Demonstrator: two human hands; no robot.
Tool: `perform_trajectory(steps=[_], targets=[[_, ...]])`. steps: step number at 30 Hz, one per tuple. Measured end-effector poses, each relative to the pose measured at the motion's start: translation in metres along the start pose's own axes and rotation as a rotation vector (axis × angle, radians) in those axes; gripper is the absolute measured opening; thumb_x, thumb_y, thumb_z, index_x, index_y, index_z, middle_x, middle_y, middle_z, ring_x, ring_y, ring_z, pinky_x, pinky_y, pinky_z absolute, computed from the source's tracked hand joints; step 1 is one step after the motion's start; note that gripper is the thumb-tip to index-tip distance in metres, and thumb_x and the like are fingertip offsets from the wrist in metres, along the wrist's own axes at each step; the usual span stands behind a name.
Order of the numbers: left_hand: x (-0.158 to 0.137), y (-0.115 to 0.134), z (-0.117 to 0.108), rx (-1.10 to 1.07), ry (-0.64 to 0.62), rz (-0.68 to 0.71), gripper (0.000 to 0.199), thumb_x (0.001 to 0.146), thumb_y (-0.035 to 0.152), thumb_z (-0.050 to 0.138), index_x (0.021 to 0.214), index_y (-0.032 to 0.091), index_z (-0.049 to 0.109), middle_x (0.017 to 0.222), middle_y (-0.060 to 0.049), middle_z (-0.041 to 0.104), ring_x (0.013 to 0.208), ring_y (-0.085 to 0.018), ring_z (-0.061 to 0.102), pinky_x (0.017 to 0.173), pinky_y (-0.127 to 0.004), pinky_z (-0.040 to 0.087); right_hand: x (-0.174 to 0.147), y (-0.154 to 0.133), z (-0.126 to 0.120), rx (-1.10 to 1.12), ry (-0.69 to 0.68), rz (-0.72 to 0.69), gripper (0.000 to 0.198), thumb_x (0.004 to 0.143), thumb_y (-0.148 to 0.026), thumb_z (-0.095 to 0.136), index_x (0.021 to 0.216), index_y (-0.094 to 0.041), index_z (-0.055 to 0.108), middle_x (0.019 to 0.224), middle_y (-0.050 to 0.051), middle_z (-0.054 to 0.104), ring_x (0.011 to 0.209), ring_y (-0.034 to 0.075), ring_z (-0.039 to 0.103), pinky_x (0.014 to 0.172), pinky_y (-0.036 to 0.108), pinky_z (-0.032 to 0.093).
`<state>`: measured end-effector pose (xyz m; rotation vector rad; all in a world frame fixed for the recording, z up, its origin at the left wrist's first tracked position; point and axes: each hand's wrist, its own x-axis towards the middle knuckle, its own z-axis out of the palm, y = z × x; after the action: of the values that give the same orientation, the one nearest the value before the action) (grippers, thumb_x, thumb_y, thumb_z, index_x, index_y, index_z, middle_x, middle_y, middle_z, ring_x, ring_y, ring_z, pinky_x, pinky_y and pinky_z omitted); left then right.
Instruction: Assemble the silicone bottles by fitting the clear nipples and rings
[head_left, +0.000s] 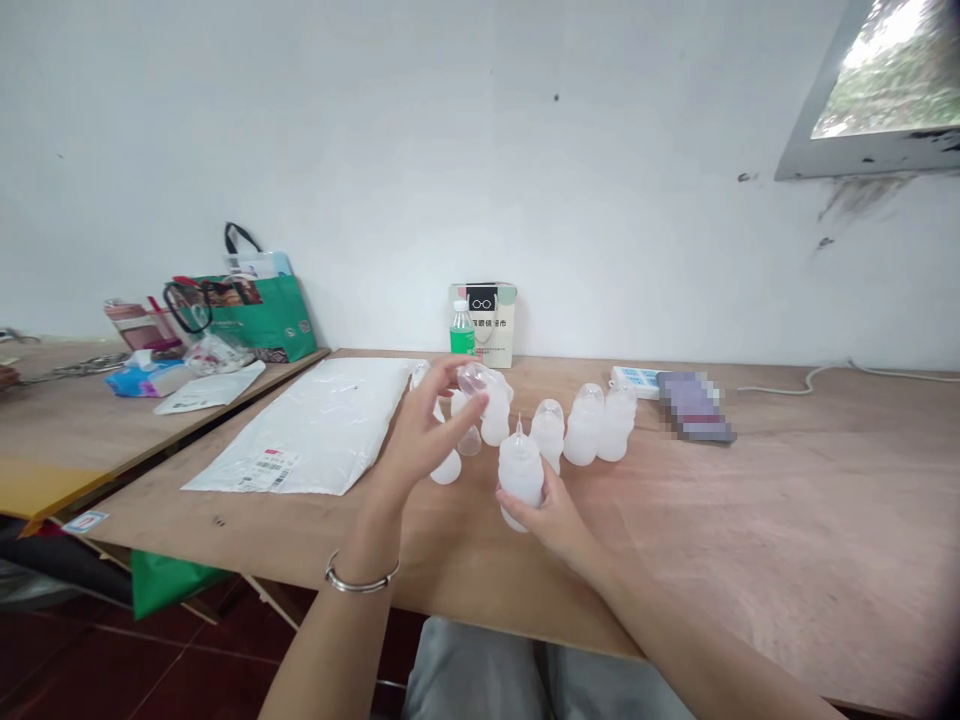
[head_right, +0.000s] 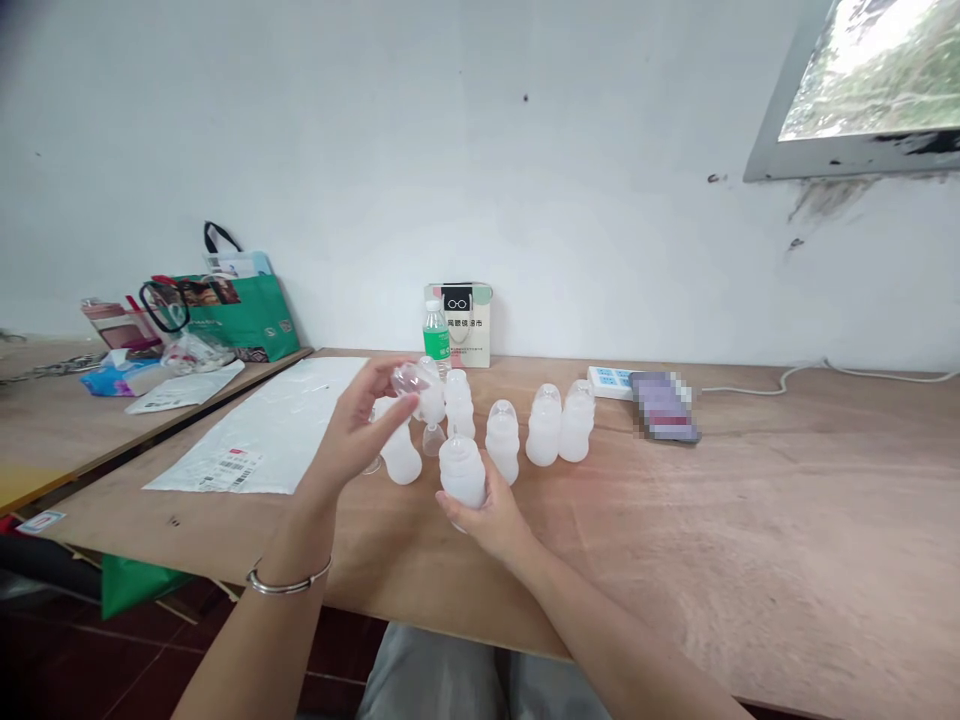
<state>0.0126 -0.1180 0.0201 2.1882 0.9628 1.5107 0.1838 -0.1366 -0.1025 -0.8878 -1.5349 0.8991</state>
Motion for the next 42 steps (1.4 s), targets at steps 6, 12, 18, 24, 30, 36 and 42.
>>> perform_trajectory(steps=[6, 12, 18, 24, 30, 36, 42], targets=[[-0.020, 0.005, 0.014, 0.114, -0.287, 0.085, 0.041, 0.089, 0.033, 0.054, 0.128, 0.029, 0.045, 0.116, -0.004, 0.061, 0.102, -0.019, 0.057, 0.089, -0.034, 0.045, -0.001, -0.002, 0.001, -0.023, 0.027, 0.020, 0.037, 0.072, -0.031, 0.068, 0.106, -0.021, 0.055, 0.089, 0.005, 0.065, 0.076, 0.020, 0.060, 0.067, 0.034, 0.053], [-0.039, -0.005, 0.027, 0.099, -0.372, 0.055, 0.068, 0.081, 0.035, 0.065, 0.139, 0.033, 0.030, 0.140, -0.004, 0.047, 0.121, -0.023, 0.049, 0.103, -0.040, 0.039, 0.000, -0.009, -0.001, 0.019, 0.053, -0.028, 0.048, 0.068, -0.030, 0.067, 0.113, -0.020, 0.054, 0.101, 0.008, 0.069, 0.089, 0.024, 0.065, 0.073, 0.037, 0.055], [-0.052, -0.011, 0.044, -0.003, -0.305, 0.021, 0.074, 0.078, 0.033, 0.068, 0.140, 0.033, 0.026, 0.140, -0.005, 0.045, 0.122, -0.024, 0.049, 0.104, -0.042, 0.040, 0.000, -0.015, -0.001, 0.009, 0.047, -0.046, 0.045, 0.067, -0.030, 0.065, 0.109, -0.019, 0.057, 0.098, 0.008, 0.072, 0.082, 0.024, 0.067, 0.070, 0.036, 0.056], [-0.053, -0.007, 0.043, -0.045, -0.325, -0.017, 0.069, 0.081, 0.032, 0.065, 0.138, 0.034, 0.027, 0.138, -0.005, 0.047, 0.120, -0.023, 0.052, 0.102, -0.041, 0.043, 0.000, -0.012, -0.003, -0.004, 0.026, -0.046, 0.048, 0.066, -0.031, 0.067, 0.111, -0.017, 0.055, 0.099, 0.009, 0.071, 0.086, 0.026, 0.066, 0.074, 0.038, 0.054], [-0.068, -0.016, 0.044, -0.009, -0.231, -0.046, 0.063, 0.085, 0.031, 0.060, 0.139, 0.034, 0.027, 0.141, -0.007, 0.045, 0.124, -0.024, 0.050, 0.103, -0.044, 0.043, -0.001, -0.005, 0.000, -0.070, -0.074, -0.020, 0.044, 0.071, -0.027, 0.066, 0.111, -0.020, 0.051, 0.110, 0.010, 0.065, 0.100, 0.027, 0.063, 0.084, 0.042, 0.051], [-0.061, -0.023, -0.009, 0.241, 0.242, 0.040, 0.068, 0.083, 0.033, 0.062, 0.141, 0.032, 0.025, 0.144, -0.010, 0.040, 0.123, -0.026, 0.050, 0.100, -0.043, 0.045, -0.004, -0.012, -0.003, -0.036, -0.168, -0.058, 0.053, 0.080, -0.035, 0.065, 0.122, -0.025, 0.036, 0.124, 0.011, 0.057, 0.119, 0.023, 0.052, 0.101, 0.045, 0.041], [-0.040, -0.066, -0.066, 0.520, 0.306, -0.174, 0.078, 0.085, 0.040, 0.057, 0.147, 0.029, 0.013, 0.145, -0.013, 0.042, 0.120, -0.029, 0.053, 0.091, -0.042, 0.050, -0.004, -0.010, -0.003, -0.095, -0.136, 0.002, 0.037, 0.089, -0.039, 0.054, 0.119, -0.025, 0.038, 0.113, 0.007, 0.059, 0.107, 0.020, 0.056, 0.098, 0.042, 0.042]])
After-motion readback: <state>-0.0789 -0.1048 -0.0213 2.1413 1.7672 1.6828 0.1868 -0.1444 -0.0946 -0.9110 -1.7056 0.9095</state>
